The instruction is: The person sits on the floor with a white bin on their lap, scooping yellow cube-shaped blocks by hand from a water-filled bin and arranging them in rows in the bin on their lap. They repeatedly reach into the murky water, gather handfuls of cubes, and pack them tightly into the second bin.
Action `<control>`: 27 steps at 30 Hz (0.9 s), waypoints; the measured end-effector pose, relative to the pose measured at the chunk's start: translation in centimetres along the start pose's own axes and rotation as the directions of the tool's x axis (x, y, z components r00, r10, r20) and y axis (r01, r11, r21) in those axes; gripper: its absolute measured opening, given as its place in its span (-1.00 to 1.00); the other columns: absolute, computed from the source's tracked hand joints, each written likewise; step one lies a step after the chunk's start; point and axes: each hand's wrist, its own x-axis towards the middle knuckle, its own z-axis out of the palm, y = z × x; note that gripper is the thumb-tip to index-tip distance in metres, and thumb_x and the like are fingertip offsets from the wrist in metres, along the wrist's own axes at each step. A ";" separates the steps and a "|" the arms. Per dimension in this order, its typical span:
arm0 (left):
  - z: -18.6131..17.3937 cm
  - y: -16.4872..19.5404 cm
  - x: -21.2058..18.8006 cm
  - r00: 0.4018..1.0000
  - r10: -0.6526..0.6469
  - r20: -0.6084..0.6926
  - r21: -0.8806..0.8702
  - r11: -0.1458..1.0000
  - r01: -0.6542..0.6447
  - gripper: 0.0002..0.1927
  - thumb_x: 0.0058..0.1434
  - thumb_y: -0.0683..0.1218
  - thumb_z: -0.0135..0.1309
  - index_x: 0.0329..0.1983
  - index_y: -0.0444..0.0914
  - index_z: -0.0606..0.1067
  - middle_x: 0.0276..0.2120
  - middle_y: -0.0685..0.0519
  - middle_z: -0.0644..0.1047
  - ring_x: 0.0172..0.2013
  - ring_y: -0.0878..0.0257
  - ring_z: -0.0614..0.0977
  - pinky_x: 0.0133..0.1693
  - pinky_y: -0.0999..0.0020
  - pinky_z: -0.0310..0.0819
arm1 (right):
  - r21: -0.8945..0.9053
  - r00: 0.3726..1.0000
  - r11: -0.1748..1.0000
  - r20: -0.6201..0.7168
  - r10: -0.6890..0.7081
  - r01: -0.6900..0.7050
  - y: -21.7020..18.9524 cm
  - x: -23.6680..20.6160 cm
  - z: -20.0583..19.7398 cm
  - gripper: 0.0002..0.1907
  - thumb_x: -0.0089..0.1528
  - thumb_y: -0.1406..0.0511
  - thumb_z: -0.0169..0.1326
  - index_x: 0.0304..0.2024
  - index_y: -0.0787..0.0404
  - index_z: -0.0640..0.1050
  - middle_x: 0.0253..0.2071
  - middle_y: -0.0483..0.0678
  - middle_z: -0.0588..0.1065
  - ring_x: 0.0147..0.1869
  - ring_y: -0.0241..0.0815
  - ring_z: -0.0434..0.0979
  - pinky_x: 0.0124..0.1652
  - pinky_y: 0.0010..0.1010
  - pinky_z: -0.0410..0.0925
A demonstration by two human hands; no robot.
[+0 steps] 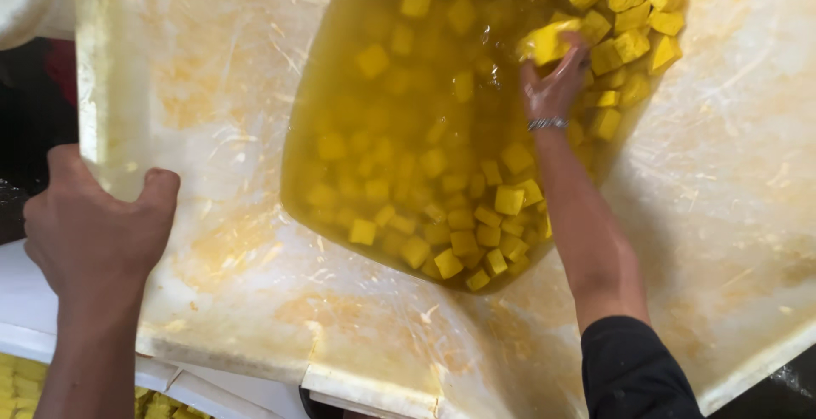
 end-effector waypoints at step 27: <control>-0.1 -0.5 0.2 0.999 0.031 0.009 -0.143 0.989 -0.030 -0.62 0.20 0.03 0.25 -0.12 -0.33 0.45 -0.34 -0.19 0.63 -0.32 -0.21 0.67 -0.24 -0.12 0.51 | -0.113 0.614 0.671 0.533 -0.582 0.733 -3.6 -7.1 14.3 -0.27 0.25 0.45 0.26 0.40 0.00 0.27 0.39 0.09 0.35 0.32 0.25 0.46 0.35 0.14 0.25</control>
